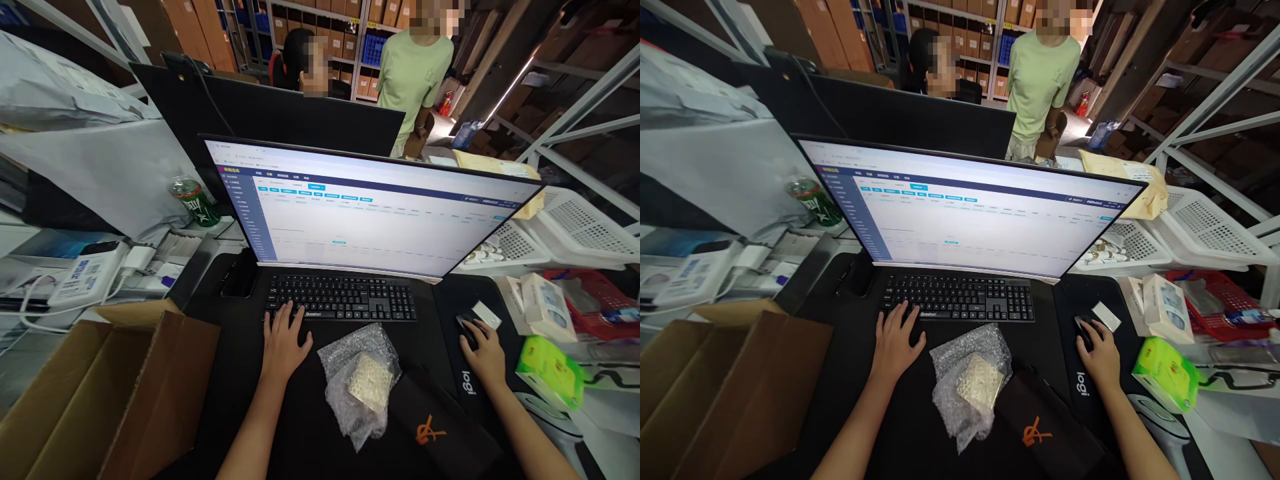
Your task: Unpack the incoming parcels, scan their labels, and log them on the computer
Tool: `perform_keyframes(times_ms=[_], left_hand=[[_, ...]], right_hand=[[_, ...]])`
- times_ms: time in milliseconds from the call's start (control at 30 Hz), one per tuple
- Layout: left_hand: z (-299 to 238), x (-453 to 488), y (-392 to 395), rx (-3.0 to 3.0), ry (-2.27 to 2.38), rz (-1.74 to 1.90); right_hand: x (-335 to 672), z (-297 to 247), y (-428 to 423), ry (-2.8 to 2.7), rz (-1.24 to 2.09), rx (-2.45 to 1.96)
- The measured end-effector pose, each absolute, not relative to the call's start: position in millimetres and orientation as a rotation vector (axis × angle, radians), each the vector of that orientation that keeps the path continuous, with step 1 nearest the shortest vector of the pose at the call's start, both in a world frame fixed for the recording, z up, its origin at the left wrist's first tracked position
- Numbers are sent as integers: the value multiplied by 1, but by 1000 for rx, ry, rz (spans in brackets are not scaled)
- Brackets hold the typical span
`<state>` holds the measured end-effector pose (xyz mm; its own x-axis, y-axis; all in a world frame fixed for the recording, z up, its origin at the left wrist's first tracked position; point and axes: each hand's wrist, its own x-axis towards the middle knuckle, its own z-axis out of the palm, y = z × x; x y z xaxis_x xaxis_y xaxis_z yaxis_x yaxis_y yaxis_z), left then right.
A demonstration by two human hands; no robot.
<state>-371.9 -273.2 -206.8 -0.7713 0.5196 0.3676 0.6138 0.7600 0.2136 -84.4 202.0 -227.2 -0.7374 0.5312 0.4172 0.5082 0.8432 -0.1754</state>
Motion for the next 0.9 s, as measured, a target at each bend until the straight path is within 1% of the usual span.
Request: perform_keyframes(times_ms=[367,900], left_hand=[[-208,-372,-273,-871,-2678,-489],[-209,-372,-272,-863,-2671,-474]], right_hand=[[-85,-226,200,-2546,92,-804],[-83,-226,202,-2563,86,-724]])
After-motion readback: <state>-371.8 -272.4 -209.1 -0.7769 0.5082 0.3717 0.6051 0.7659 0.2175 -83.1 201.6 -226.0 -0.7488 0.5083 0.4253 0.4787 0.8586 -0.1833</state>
